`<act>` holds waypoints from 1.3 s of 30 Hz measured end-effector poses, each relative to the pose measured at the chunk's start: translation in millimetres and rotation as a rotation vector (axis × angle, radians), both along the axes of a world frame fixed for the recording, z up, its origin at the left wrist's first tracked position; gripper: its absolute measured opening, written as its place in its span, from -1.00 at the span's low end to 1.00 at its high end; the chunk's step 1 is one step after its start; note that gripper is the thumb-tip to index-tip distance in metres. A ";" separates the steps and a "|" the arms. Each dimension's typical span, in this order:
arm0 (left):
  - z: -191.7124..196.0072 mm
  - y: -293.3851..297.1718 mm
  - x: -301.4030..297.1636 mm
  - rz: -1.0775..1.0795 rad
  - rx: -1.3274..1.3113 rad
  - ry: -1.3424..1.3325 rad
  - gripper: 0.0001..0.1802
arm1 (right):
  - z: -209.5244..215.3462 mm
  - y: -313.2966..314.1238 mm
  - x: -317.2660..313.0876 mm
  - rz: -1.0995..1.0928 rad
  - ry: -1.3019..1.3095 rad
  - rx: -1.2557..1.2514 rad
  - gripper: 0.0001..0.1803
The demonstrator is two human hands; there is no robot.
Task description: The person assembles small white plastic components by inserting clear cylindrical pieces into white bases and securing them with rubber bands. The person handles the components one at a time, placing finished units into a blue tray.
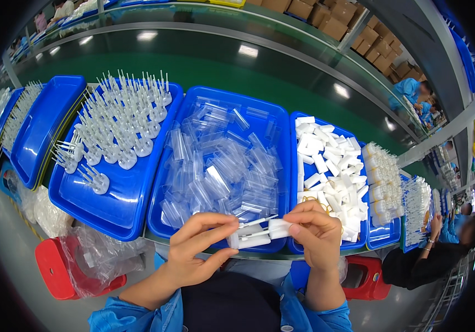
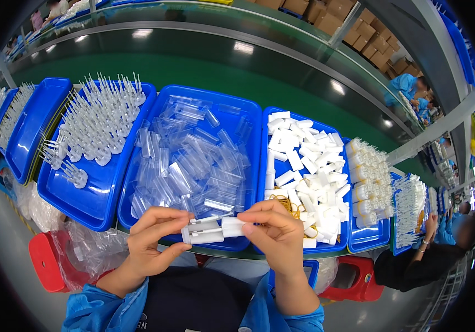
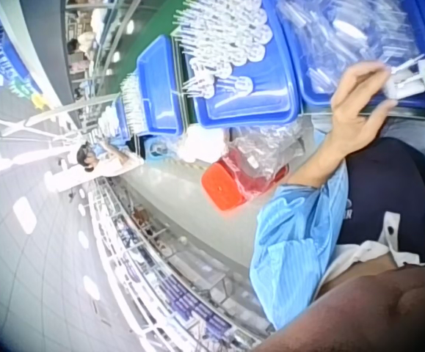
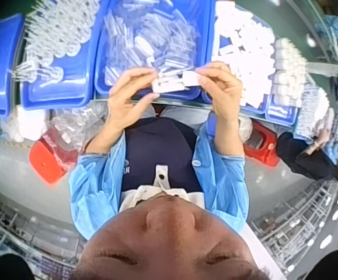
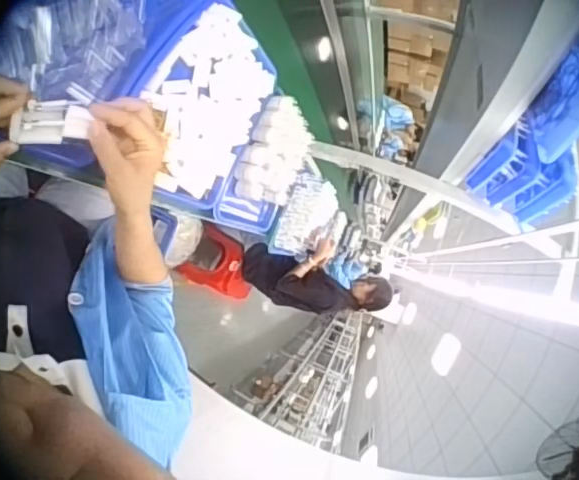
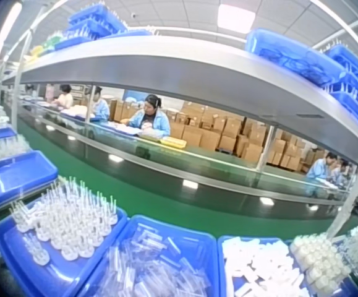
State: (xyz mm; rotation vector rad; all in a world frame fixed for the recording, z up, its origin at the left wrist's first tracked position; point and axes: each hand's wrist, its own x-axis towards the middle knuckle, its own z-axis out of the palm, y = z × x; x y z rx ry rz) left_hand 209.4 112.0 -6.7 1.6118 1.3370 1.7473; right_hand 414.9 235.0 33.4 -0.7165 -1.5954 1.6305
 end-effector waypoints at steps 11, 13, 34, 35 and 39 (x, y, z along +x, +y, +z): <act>1.9 -0.2 8.5 -0.097 -0.057 -0.042 -0.50 | -0.4 -20.6 -13.1 0.016 -0.152 0.699 -0.76; 2.2 0.5 8.0 -0.086 -0.068 -0.038 -0.50 | -4.5 -24.2 -16.0 0.038 -0.102 0.667 -0.79; 7.7 -11.3 -4.7 -0.124 -0.099 -0.499 -0.54 | 2.1 138.9 20.9 0.018 -0.933 0.980 -0.79; 6.0 -11.7 -5.3 -0.128 -0.101 -0.519 -0.53 | 6.1 135.7 24.7 -0.023 -0.915 0.920 -0.79; 2.1 -8.8 -6.9 -0.143 -0.104 -0.548 -0.52 | 18.6 95.2 23.3 -0.123 -0.520 0.403 -0.79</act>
